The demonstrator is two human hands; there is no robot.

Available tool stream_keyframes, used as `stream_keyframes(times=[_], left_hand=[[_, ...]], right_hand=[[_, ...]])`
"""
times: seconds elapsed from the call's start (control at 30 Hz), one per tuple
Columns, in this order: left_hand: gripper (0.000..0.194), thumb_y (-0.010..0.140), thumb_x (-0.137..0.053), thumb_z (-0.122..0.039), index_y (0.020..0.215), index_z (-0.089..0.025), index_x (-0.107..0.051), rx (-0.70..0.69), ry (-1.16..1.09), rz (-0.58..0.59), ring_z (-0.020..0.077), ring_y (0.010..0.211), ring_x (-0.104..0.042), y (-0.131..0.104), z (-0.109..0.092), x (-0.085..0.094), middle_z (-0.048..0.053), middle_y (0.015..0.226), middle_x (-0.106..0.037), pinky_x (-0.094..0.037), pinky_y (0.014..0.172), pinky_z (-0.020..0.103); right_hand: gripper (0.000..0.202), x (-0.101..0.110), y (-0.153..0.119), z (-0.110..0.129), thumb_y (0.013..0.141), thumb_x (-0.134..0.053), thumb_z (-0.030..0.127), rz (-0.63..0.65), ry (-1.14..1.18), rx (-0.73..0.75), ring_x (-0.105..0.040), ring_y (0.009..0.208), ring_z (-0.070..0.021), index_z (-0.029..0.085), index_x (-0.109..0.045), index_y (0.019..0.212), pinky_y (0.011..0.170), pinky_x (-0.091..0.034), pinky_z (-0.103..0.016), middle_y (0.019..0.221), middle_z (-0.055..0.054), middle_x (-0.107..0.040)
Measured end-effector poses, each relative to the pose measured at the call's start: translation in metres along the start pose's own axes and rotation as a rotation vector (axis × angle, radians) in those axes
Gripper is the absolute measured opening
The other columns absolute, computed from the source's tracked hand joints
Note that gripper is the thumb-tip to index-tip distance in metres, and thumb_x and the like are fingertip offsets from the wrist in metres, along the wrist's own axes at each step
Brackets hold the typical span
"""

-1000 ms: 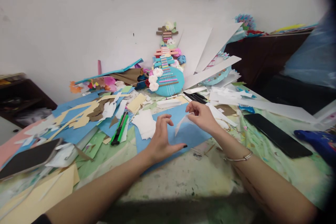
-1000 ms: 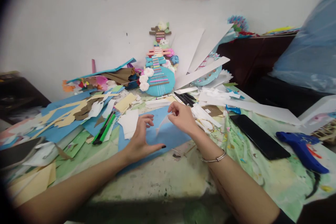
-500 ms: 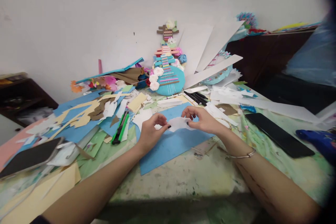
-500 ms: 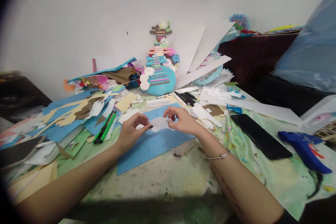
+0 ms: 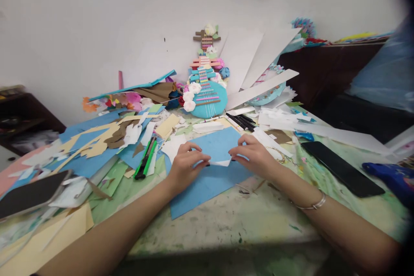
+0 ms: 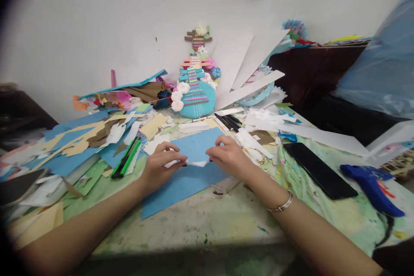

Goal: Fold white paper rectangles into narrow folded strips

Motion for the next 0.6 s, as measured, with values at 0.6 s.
stream_keyframes(times=[0.6], left_hand=[[0.015, 0.085, -0.053, -0.020, 0.084, -0.023, -0.068, -0.066, 0.055, 0.264, 0.0210, 0.090, -0.056, -0.027, -0.008, -0.001, 0.004, 0.076, -0.069, -0.040, 0.083, 0.038]], right_hand=[[0.010, 0.003, -0.032, 0.022, 0.086, -0.054, 0.019, 0.113, 0.062, -0.074, -0.053, 0.082, -0.0187, 0.022, -0.064, 0.088, 0.075, -0.045, -0.033, 0.083, -0.006, -0.065]])
Point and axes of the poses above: each hand's wrist, its own y-axis towards the middle knuckle, its own x-axis out of the back of the hand, z = x × y, the point moved 4 cm from there along y, towards the middle knuckle
